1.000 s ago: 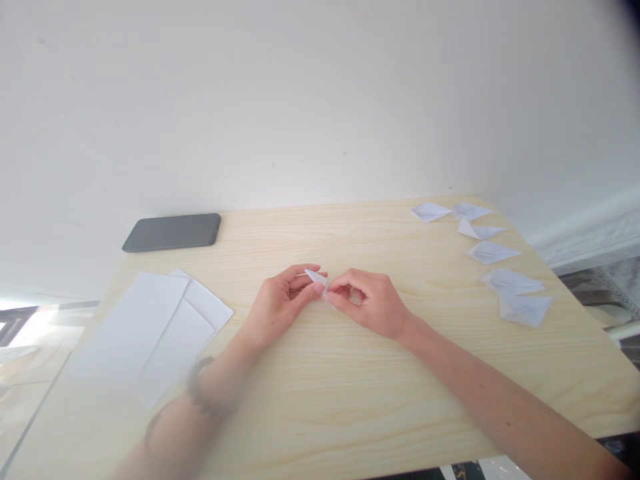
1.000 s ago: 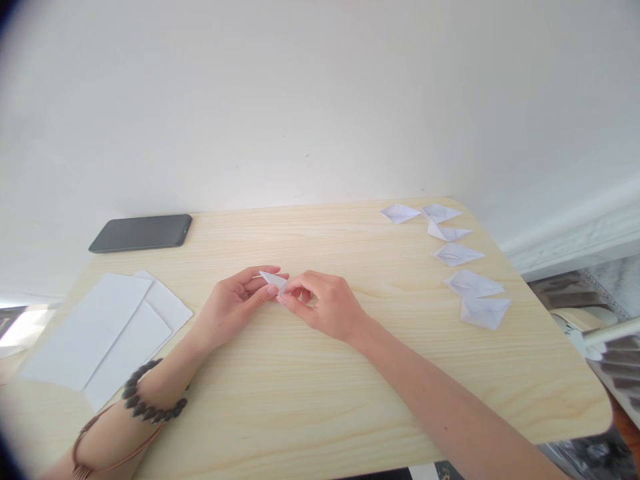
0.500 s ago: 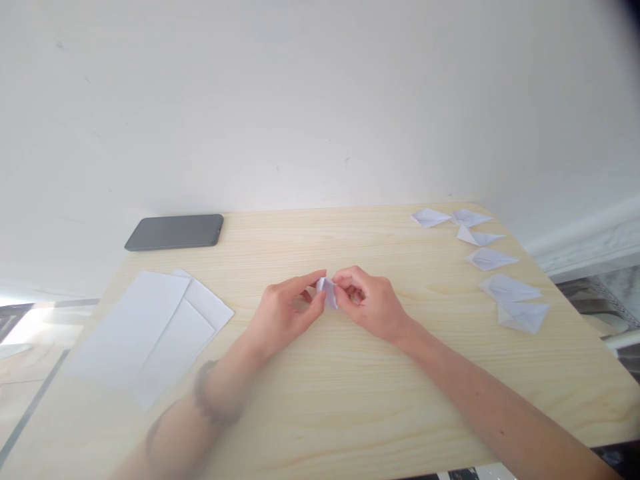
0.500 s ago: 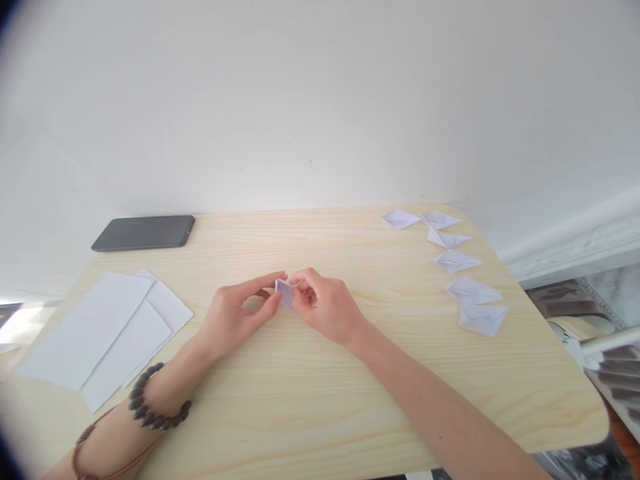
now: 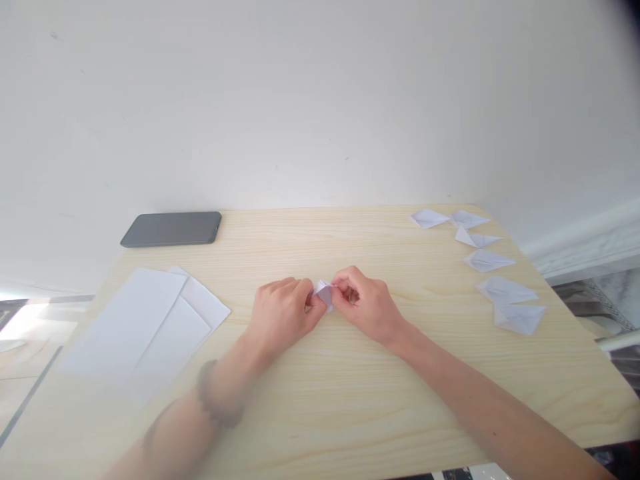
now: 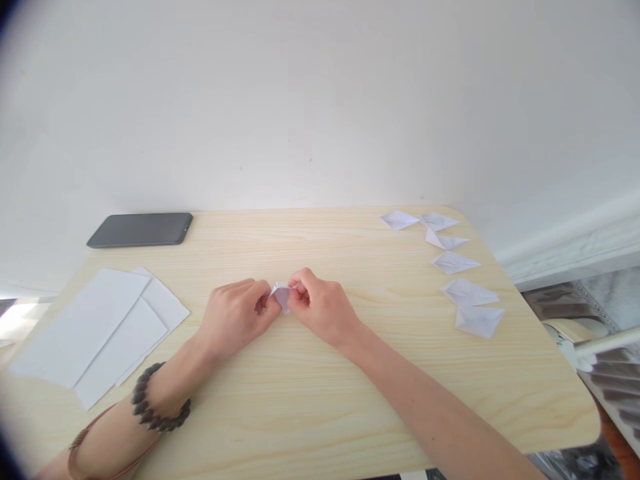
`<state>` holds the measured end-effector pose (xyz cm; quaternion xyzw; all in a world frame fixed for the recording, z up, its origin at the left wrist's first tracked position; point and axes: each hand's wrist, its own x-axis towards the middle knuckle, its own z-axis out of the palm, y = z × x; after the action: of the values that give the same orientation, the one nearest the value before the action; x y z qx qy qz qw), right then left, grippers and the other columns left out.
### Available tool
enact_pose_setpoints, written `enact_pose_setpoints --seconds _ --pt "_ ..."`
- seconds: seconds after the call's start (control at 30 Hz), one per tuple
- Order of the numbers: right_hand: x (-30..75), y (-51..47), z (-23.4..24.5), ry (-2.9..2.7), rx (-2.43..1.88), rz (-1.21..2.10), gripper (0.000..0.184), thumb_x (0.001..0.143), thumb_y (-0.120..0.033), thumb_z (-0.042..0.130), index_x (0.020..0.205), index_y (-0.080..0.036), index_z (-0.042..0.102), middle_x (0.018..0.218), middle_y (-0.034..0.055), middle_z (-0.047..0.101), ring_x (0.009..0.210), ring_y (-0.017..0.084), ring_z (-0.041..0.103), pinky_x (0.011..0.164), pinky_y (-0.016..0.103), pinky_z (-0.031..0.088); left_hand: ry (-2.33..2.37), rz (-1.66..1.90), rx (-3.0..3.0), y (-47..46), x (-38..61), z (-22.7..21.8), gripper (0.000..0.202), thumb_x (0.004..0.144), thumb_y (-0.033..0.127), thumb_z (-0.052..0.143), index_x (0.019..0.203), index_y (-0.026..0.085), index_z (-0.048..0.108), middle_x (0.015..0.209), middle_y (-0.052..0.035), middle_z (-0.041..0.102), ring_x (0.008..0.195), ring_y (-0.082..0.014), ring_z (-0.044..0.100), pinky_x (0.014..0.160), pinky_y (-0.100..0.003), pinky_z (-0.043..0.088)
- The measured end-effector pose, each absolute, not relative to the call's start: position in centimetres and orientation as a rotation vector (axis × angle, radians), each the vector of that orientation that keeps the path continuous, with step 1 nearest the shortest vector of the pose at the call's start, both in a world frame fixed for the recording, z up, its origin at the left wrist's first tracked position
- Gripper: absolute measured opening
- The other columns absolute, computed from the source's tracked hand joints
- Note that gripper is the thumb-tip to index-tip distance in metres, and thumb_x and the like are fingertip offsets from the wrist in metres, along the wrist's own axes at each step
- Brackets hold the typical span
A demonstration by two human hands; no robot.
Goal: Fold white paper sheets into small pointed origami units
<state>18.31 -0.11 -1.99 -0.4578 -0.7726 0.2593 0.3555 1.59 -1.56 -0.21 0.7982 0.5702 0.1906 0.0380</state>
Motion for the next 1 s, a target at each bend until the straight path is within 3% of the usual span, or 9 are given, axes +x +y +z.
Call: enact_pose_setpoints --seconds 0.1,0.27,0.4,0.57,0.63,0.7,0.8,1.0 --pt "18.6 -0.1 -2.0 -2.021 -1.136 0.654 0.013 0.080 -0.014 0.049 0.090 -0.021 0.053 0.062 -0.0048 0.059 0.049 0.006 0.051 0.050 0.017 0.041 1.785 0.605 2.393 -1.6 1.6 0.0 0.023 0.078 0.024 0.046 0.056 0.017 0.048 0.051 -0.0001 0.052 0.047 -0.0105 0.040 0.049 -0.025 0.021" --pt "18.9 0.0 -2.2 -2.019 -0.988 0.531 0.009 0.082 -0.016 0.050 0.083 -0.020 0.057 0.064 -0.0025 0.061 0.051 0.007 0.051 0.048 0.017 0.040 1.662 0.574 2.198 -1.7 1.3 0.4 0.016 0.081 0.027 0.045 0.078 0.019 0.058 0.059 0.0016 0.057 0.052 -0.0114 0.048 0.053 -0.023 0.029" --pt "18.9 0.0 -2.4 -2.092 -0.887 0.399 0.013 0.080 -0.011 0.050 0.083 -0.021 0.058 0.060 -0.0038 0.059 0.051 0.007 0.050 0.050 0.018 0.040 1.690 0.468 2.180 -1.6 1.4 0.3 0.023 0.080 0.027 0.043 0.059 0.019 0.047 0.052 0.0017 0.050 0.046 -0.0109 0.040 0.049 -0.023 0.023" --pt "19.0 0.0 -2.5 -2.134 -0.891 0.275 0.014 0.080 -0.011 0.049 0.082 -0.021 0.057 0.060 -0.0036 0.059 0.052 0.008 0.051 0.051 0.018 0.040 1.720 0.510 2.090 -1.6 1.5 0.1 0.023 0.078 0.027 0.046 0.057 0.018 0.049 0.047 0.0027 0.048 0.044 -0.0103 0.037 0.048 -0.024 0.023" --pt "19.1 0.1 -2.5 -2.138 -0.870 0.257 0.013 0.081 -0.012 0.049 0.084 -0.022 0.057 0.061 -0.0034 0.061 0.052 0.008 0.052 0.051 0.019 0.040 1.604 0.564 1.967 -1.5 1.2 0.3 0.018 0.079 0.026 0.047 0.066 0.018 0.057 0.054 0.0018 0.056 0.047 -0.0103 0.043 0.050 -0.023 0.028" --pt "19.2 0.2 -2.5 -2.133 -0.844 0.233 0.013 0.082 -0.012 0.049 0.086 -0.022 0.057 0.065 -0.0028 0.063 0.053 0.007 0.054 0.051 0.019 0.040 1.420 0.627 1.810 -1.4 0.6 0.5 0.018 0.081 0.026 0.047 0.086 0.018 0.062 0.069 0.0002 0.065 0.053 -0.0111 0.050 0.052 -0.022 0.034" --pt "19.4 0.4 -2.4 -2.142 -0.816 0.183 0.014 0.082 -0.012 0.050 0.087 -0.022 0.057 0.071 -0.0015 0.067 0.055 0.007 0.056 0.050 0.019 0.040 1.147 0.678 1.604 -1.1 -0.3 1.0 0.031 0.082 0.028 0.048 0.109 0.018 0.059 0.090 -0.0031 0.068 0.070 -0.0153 0.057 0.058 -0.023 0.041" --pt "19.7 0.2 -2.3 -2.238 -0.771 0.139 0.016 0.082 -0.012 0.051 0.089 -0.022 0.061 0.078 0.0003 0.069 0.064 0.010 0.061 0.055 0.021 0.043 1.168 0.735 1.478 -0.9 -0.4 0.6 0.032 0.086 0.040 0.047 0.097 0.016 0.065 0.080 -0.0038 0.067 0.065 -0.0144 0.055 0.059 -0.024 0.044"
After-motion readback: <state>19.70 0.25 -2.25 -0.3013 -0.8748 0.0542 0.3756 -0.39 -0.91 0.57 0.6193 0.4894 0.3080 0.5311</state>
